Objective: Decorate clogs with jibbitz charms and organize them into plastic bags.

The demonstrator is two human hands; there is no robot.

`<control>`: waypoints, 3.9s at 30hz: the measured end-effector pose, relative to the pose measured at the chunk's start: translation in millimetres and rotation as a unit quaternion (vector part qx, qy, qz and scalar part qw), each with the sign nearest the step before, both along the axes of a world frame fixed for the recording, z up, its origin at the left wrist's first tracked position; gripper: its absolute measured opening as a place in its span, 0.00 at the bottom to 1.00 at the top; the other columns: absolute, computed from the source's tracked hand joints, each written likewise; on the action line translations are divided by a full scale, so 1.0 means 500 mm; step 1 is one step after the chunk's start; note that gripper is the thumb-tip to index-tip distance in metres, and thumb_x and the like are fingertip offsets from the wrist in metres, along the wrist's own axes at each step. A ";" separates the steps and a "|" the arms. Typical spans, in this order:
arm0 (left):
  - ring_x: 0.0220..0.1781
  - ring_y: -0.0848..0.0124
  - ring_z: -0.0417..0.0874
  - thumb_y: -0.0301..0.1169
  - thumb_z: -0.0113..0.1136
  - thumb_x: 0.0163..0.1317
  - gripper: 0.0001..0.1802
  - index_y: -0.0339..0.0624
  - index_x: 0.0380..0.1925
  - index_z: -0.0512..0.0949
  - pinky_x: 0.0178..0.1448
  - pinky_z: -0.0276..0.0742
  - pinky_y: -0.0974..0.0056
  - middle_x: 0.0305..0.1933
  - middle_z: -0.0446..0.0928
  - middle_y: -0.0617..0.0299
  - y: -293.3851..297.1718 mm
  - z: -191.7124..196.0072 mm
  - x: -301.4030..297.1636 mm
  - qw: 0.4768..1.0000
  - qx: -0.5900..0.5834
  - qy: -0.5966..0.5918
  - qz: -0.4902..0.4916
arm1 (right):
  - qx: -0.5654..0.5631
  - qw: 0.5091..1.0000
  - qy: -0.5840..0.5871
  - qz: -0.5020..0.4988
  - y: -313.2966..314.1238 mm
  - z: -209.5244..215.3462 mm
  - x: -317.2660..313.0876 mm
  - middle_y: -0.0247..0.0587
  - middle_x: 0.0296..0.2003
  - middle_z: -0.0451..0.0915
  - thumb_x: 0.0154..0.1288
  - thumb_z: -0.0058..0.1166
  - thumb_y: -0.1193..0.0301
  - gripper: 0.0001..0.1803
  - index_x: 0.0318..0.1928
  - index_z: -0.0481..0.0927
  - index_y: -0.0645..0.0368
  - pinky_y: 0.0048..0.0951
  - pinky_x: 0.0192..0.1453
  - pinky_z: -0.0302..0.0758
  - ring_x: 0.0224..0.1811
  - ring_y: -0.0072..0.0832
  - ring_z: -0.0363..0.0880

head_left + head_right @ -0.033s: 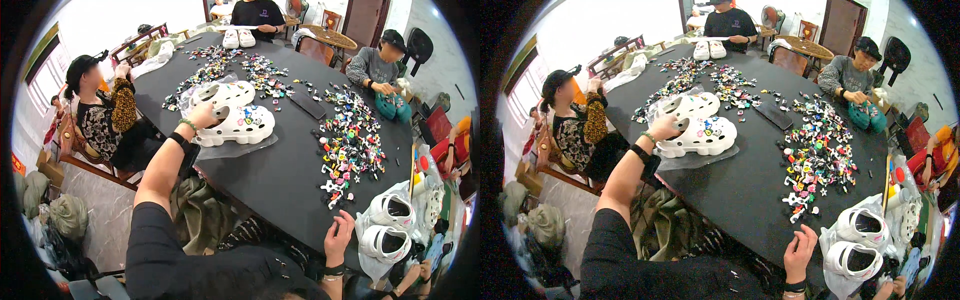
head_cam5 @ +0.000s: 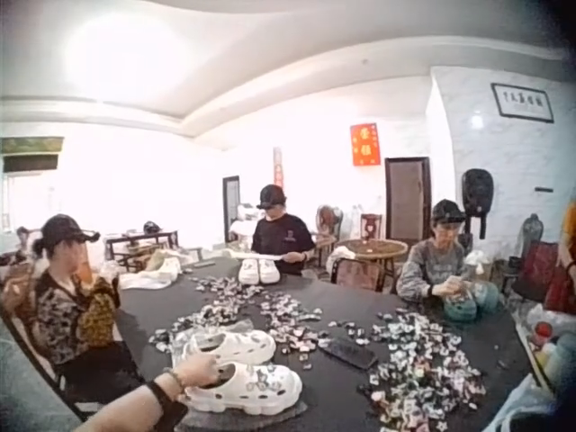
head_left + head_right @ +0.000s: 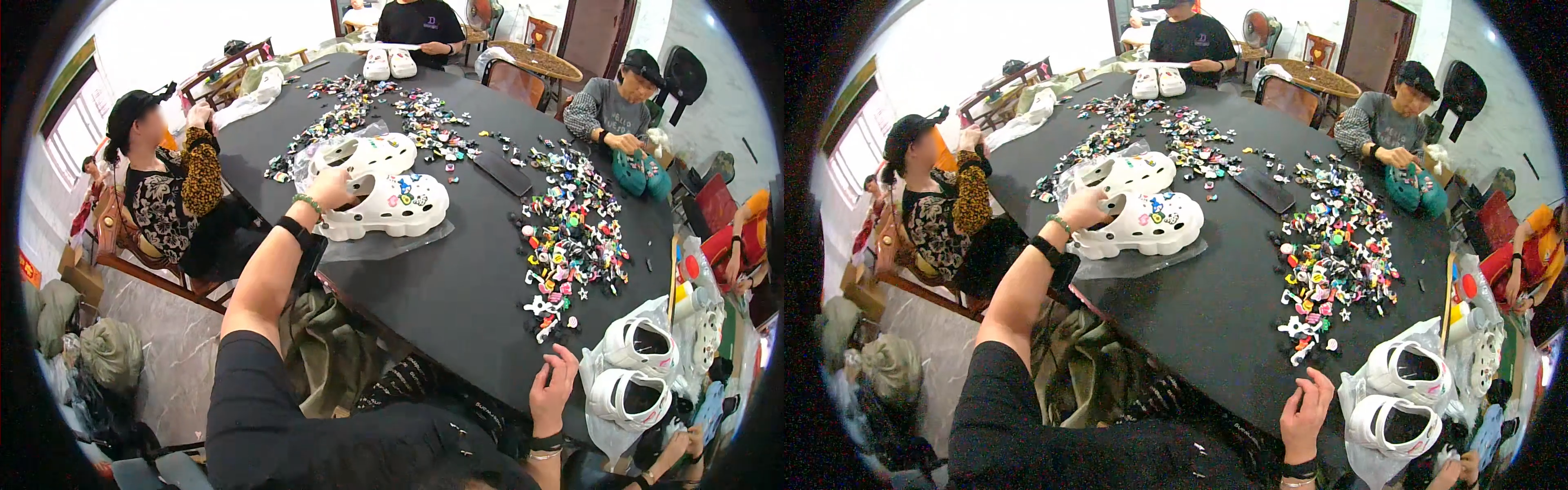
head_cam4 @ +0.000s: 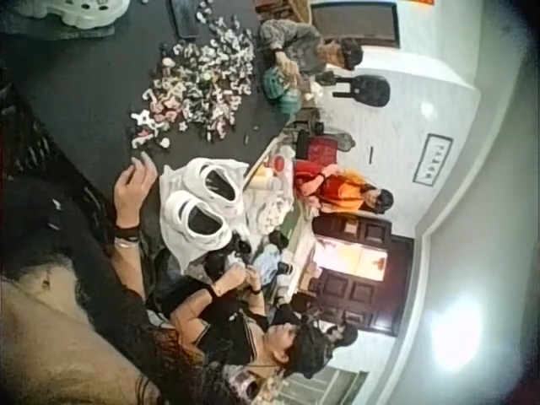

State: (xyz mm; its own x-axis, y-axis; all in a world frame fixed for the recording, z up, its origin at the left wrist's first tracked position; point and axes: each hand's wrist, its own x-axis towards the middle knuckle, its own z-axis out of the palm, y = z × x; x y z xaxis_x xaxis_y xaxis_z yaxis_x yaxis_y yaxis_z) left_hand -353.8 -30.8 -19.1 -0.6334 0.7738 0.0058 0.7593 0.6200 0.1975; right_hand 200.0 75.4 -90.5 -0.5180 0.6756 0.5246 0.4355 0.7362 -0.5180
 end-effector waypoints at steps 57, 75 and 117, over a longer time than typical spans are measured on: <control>0.37 0.52 0.79 0.28 0.69 0.49 0.13 0.40 0.32 0.75 0.47 0.68 0.53 0.30 0.79 0.53 -0.073 0.047 0.495 0.960 0.217 0.076 -0.161 | 0.026 0.961 -0.204 0.183 -0.010 0.049 -0.030 0.48 0.66 0.67 0.56 0.60 0.74 0.29 0.59 0.72 0.69 0.44 0.67 0.65 0.69 0.46 0.63; 0.44 0.55 0.82 0.34 0.71 0.53 0.22 0.35 0.45 0.76 0.53 0.72 0.56 0.40 0.81 0.50 -0.077 0.026 0.518 0.959 0.247 -0.024 -0.134 | 0.013 0.968 -0.218 0.121 -0.008 0.029 -0.015 0.50 0.66 0.65 0.61 0.54 0.74 0.26 0.59 0.71 0.72 0.48 0.68 0.61 0.73 0.47 0.58; 0.26 0.79 0.75 0.23 0.52 0.66 0.02 0.39 0.33 0.71 0.31 0.72 0.74 0.26 0.74 0.66 -0.276 -0.037 0.454 0.829 0.448 -0.294 0.162 | -0.023 0.986 -0.118 0.119 -0.002 0.000 0.003 0.52 0.64 0.70 0.58 0.52 0.79 0.17 0.49 0.77 0.66 0.48 0.69 0.60 0.71 0.49 0.63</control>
